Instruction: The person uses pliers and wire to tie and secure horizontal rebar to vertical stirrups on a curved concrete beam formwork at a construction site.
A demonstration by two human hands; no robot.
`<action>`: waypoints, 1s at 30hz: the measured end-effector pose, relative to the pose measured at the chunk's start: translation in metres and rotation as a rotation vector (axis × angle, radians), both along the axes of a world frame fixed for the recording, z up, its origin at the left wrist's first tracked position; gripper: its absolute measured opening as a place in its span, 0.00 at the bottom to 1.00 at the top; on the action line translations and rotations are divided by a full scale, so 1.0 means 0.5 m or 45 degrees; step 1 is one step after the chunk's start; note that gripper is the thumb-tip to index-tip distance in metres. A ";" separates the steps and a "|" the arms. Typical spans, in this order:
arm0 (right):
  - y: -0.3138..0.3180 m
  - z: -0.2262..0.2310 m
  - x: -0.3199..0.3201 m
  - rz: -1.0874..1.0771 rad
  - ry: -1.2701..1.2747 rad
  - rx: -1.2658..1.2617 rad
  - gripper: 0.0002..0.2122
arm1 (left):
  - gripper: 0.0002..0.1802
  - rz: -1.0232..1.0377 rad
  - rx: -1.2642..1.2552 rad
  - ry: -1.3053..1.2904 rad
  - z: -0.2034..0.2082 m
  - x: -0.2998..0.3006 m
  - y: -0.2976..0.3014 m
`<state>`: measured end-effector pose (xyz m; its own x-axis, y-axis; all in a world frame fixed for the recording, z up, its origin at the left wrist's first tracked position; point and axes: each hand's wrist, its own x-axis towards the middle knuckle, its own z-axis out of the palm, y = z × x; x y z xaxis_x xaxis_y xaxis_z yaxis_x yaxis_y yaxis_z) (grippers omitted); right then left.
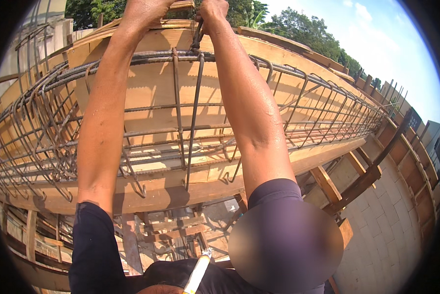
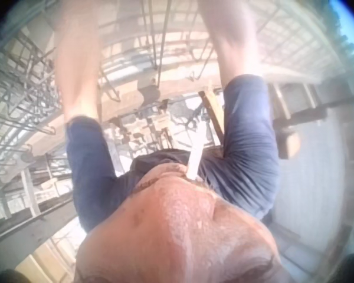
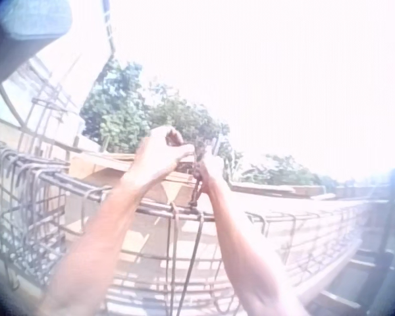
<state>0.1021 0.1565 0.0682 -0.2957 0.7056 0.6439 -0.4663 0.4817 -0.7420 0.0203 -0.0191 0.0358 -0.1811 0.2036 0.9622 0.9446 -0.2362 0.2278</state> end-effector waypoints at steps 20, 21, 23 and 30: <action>-0.105 -0.042 0.003 -0.098 0.037 0.510 0.10 | 0.28 -0.297 -0.137 0.058 0.205 0.095 0.180; -0.091 -0.037 0.011 0.031 0.085 0.435 0.09 | 0.27 -0.309 -0.128 0.064 0.209 0.103 0.183; -0.068 -0.027 0.019 0.127 0.127 0.353 0.07 | 0.27 -0.325 -0.105 0.072 0.216 0.120 0.191; -0.075 -0.041 0.001 0.029 0.262 0.290 0.07 | 0.24 -0.239 0.057 0.115 0.213 0.104 0.186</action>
